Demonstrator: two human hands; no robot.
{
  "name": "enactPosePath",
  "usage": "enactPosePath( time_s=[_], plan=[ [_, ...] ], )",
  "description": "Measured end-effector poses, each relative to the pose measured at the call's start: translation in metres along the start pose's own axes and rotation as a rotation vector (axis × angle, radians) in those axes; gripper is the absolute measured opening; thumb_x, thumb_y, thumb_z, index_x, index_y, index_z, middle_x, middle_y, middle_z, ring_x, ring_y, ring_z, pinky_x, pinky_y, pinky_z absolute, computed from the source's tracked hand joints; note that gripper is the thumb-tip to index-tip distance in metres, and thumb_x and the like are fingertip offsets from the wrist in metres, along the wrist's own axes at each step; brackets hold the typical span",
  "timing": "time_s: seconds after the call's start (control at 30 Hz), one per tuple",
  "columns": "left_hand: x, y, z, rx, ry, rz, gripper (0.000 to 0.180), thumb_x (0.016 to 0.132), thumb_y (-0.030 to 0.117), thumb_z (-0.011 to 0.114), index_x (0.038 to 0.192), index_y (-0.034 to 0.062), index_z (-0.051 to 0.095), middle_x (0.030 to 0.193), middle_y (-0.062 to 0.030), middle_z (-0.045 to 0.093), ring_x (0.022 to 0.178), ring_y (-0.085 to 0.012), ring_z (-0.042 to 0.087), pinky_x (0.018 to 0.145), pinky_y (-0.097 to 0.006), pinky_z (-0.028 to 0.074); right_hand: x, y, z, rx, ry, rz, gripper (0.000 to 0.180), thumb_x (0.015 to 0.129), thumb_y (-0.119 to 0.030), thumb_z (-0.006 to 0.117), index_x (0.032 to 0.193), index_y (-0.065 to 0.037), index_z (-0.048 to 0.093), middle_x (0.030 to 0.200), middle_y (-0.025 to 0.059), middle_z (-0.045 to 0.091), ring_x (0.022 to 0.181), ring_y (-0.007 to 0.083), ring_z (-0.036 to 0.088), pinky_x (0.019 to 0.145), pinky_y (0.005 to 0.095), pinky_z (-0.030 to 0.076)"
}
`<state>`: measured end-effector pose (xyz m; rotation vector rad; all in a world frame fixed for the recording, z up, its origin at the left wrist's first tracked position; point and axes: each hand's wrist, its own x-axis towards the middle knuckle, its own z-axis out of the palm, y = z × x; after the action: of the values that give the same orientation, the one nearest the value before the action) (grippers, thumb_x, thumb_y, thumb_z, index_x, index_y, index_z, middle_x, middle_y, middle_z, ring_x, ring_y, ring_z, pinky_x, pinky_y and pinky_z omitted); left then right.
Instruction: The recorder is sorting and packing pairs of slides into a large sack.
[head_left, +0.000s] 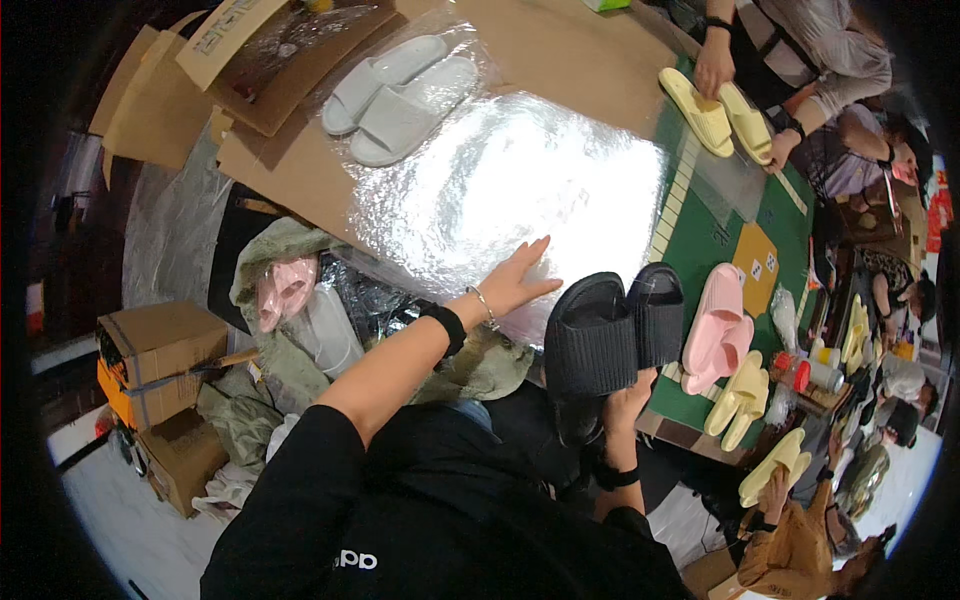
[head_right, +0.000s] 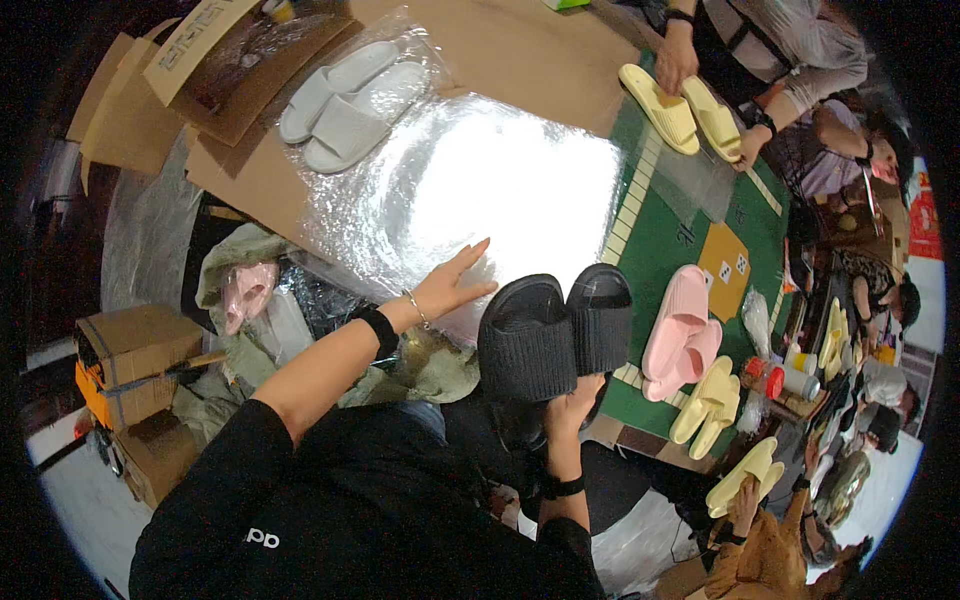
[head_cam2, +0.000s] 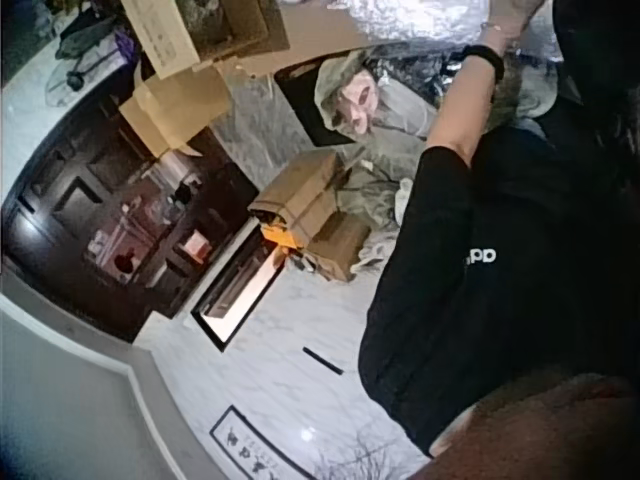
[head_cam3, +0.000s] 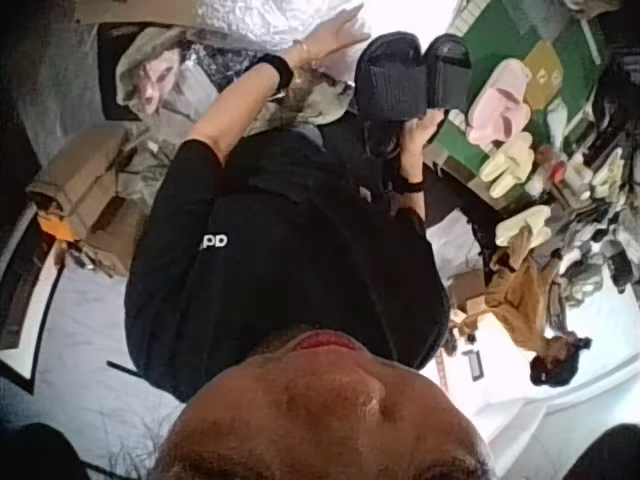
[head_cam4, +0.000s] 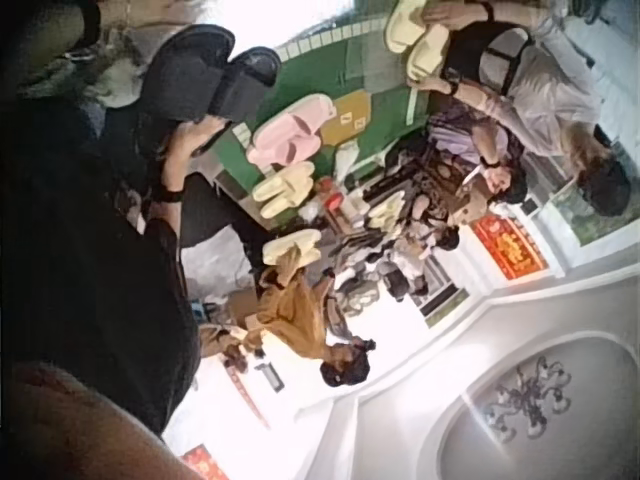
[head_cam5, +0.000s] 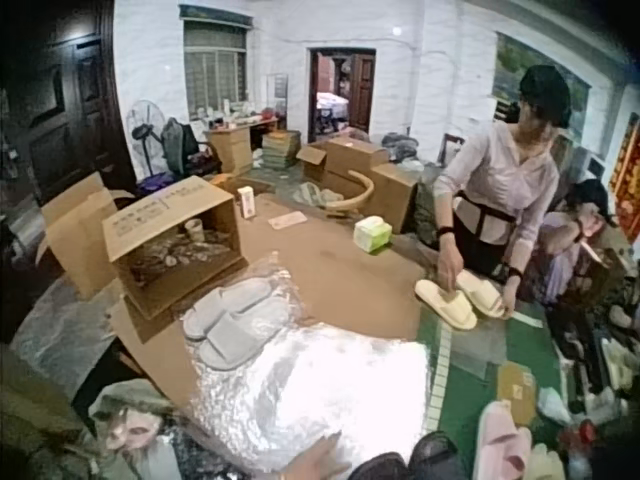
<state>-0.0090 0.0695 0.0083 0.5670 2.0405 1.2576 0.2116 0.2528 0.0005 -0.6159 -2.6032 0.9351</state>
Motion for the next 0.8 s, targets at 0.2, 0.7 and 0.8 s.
enactPosePath(
  time_s=[0.2, 0.7, 0.8],
  plan=[
    [0.012, -0.093, -0.093, 0.735, 0.578, -0.284, 0.064, 0.075, 0.024, 0.059, 0.129, 0.0017, 0.032, 0.124, -0.0232, 0.039, 0.116, -0.0363, 0.036, 0.097, -0.042, 0.029, -0.015, 0.004, -0.008, 0.095, 0.065, 0.119, 0.040, 0.085, -0.030, 0.051, 0.100, 0.007, 0.051, 0.101, 0.0178, 0.052, 0.095, 0.0281, 0.047, 0.084, 0.0340, 0.035],
    [-0.007, -0.135, -0.153, 0.768, 0.674, -0.468, 0.053, 0.064, 0.026, 0.073, 0.106, 0.0024, 0.051, 0.107, -0.0203, 0.051, 0.106, -0.0355, 0.046, 0.086, -0.040, 0.040, -0.015, -0.048, -0.012, 0.017, -0.023, 0.073, 0.045, 0.085, -0.031, 0.046, 0.111, 0.006, 0.046, 0.114, 0.0227, 0.046, 0.104, 0.0365, 0.044, 0.089, 0.0381, 0.034],
    [-0.011, -0.106, -0.162, 0.587, 0.557, -0.642, 0.058, 0.066, 0.025, 0.071, 0.111, -0.0007, 0.046, 0.111, -0.0210, 0.049, 0.107, -0.0348, 0.046, 0.089, -0.042, 0.039, -0.017, -0.040, -0.003, -0.008, -0.026, 0.121, 0.039, 0.085, -0.029, 0.047, 0.100, 0.007, 0.047, 0.100, 0.0191, 0.048, 0.093, 0.0317, 0.046, 0.084, 0.0364, 0.036]
  ],
)
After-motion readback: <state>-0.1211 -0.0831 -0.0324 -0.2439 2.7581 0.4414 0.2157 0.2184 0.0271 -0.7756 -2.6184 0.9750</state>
